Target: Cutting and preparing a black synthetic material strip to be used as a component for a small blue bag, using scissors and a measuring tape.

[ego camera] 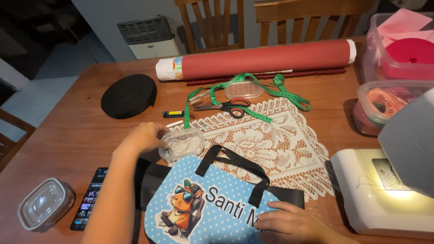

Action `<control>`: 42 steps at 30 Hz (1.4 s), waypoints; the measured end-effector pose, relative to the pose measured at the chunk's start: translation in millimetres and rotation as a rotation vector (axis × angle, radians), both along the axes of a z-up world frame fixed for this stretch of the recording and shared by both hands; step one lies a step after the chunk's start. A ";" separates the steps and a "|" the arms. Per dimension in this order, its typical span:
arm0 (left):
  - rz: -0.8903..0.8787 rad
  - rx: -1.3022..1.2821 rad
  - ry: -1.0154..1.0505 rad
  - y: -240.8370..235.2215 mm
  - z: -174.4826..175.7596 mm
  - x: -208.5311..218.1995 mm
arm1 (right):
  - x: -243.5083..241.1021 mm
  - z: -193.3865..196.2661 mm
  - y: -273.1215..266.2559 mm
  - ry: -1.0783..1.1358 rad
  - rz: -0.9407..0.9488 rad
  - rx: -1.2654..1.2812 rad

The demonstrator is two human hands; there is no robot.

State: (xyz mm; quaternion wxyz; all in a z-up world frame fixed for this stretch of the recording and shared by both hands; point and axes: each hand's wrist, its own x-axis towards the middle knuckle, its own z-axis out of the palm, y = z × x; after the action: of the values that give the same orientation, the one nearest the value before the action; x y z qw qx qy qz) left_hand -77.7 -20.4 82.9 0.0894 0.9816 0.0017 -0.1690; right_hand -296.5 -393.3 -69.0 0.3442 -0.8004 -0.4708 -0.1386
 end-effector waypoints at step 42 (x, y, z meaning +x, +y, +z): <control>-0.080 -0.731 -0.489 -3.0 56.6 -6.6 | -1.4 1.3 3.2 0.115 0.027 0.032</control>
State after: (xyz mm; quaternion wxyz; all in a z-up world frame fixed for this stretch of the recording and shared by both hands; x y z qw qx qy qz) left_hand -84.3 -23.3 139.6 0.4219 0.8958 -0.1174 0.0752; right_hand -297.9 -390.1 -67.7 0.3852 -0.7951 -0.4587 -0.0950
